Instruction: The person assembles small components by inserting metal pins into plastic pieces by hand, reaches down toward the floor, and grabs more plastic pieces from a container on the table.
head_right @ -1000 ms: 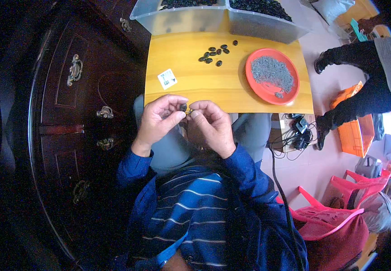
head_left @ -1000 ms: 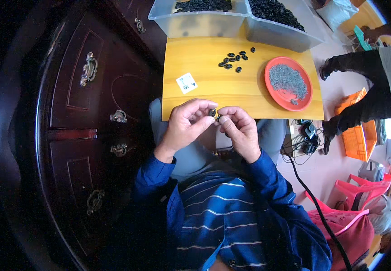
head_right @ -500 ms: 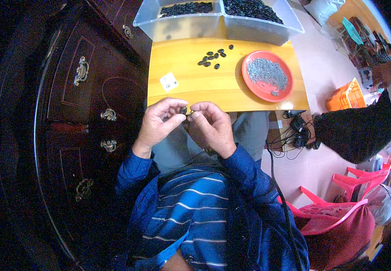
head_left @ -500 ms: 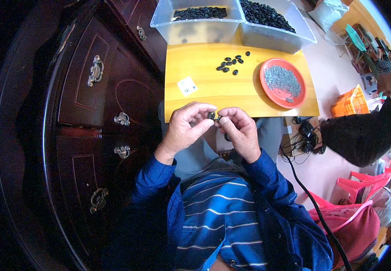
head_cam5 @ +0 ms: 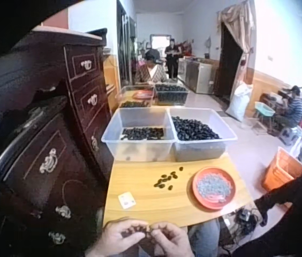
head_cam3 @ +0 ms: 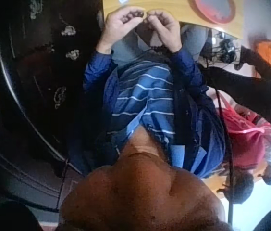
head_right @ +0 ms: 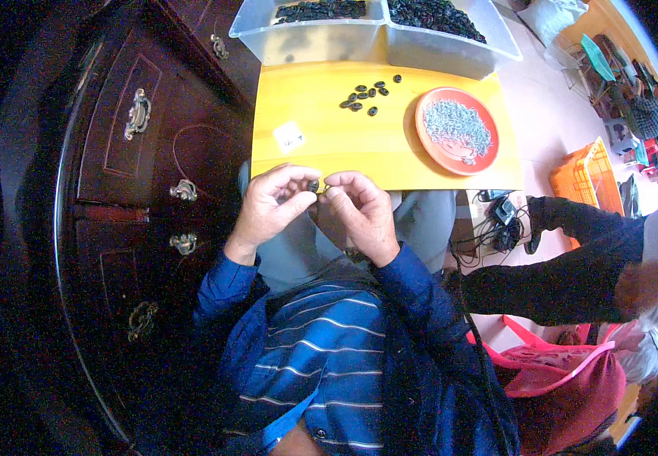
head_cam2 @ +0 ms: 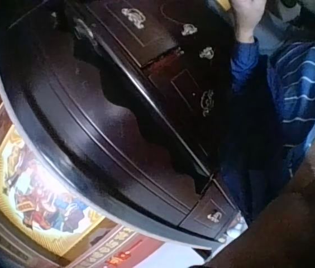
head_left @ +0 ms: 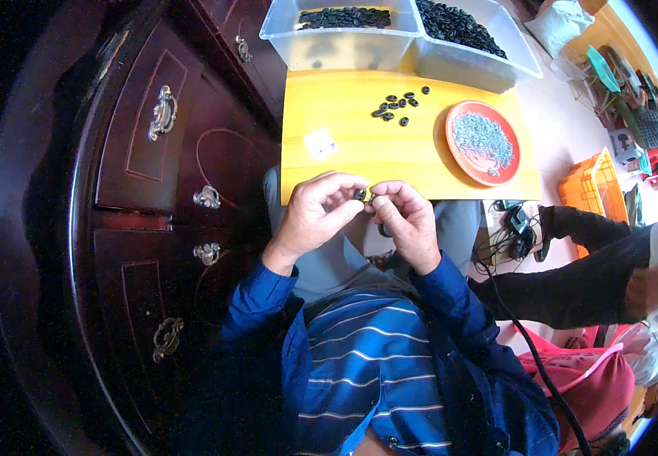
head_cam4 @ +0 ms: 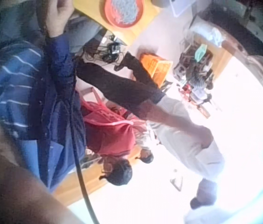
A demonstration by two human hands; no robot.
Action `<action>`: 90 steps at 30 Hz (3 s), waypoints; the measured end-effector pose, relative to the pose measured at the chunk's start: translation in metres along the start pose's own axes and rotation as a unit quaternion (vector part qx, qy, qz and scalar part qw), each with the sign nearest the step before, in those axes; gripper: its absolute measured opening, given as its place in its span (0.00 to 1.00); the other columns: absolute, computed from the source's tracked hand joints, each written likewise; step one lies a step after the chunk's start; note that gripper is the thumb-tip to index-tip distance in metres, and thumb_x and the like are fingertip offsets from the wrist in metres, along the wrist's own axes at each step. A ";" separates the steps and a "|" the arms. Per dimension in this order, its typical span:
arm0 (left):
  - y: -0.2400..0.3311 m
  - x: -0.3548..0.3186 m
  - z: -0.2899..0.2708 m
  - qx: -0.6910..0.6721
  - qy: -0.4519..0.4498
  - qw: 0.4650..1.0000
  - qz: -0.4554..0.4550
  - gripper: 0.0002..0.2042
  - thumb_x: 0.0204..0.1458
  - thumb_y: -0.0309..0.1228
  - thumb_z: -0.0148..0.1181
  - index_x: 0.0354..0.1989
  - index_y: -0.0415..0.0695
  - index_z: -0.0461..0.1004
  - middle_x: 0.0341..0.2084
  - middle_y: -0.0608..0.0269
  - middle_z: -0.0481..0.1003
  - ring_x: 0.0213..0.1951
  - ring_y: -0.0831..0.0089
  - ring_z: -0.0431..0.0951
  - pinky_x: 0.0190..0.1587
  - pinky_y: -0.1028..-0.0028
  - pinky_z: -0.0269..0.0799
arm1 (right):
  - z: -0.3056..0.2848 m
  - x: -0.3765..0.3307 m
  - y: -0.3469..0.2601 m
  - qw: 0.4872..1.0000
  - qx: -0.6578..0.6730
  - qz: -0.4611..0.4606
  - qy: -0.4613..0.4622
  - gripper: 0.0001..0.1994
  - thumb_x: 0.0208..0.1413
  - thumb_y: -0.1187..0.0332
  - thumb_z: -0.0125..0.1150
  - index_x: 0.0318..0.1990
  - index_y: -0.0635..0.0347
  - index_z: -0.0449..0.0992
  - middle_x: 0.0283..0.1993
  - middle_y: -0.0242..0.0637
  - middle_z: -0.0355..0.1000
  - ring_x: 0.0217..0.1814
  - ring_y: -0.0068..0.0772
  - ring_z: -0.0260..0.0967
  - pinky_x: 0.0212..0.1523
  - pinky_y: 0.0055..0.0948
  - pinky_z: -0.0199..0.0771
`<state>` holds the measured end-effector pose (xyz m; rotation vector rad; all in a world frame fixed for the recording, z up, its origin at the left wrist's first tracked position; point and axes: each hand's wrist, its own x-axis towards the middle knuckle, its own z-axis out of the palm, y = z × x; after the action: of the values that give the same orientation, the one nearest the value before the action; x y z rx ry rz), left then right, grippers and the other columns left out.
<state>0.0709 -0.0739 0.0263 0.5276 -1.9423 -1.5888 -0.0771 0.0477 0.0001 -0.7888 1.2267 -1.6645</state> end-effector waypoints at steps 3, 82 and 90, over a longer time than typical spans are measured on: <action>-0.005 0.000 -0.001 0.000 0.001 1.000 -0.006 0.12 0.52 0.16 0.62 0.46 0.36 0.78 0.35 0.64 0.79 0.34 0.82 0.80 0.36 0.81 0.75 | -0.001 0.002 0.005 1.000 -0.013 -0.007 -0.004 0.07 0.66 0.74 0.56 0.47 0.66 0.75 0.40 0.31 0.78 0.41 0.17 0.73 0.45 0.20 0.74; -0.044 0.010 0.002 -0.159 0.053 0.983 -0.073 0.13 0.57 0.17 0.59 0.51 0.36 0.74 0.36 0.65 0.79 0.38 0.80 0.81 0.43 0.80 0.76 | 0.003 0.027 0.031 0.998 0.036 0.020 0.051 0.08 0.66 0.75 0.57 0.50 0.64 0.74 0.41 0.31 0.76 0.41 0.20 0.75 0.44 0.20 0.75; -0.043 0.012 0.005 -0.143 0.050 0.985 -0.083 0.13 0.56 0.17 0.60 0.50 0.37 0.75 0.36 0.67 0.79 0.37 0.82 0.80 0.43 0.81 0.76 | -0.002 0.029 0.034 0.998 0.000 0.024 0.051 0.08 0.65 0.74 0.58 0.49 0.64 0.75 0.38 0.30 0.77 0.40 0.16 0.73 0.44 0.20 0.74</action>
<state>0.0562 -0.0874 -0.0139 0.6474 -1.5946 -1.8697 -0.0804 0.0181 -0.0333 -0.6759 1.3054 -1.6829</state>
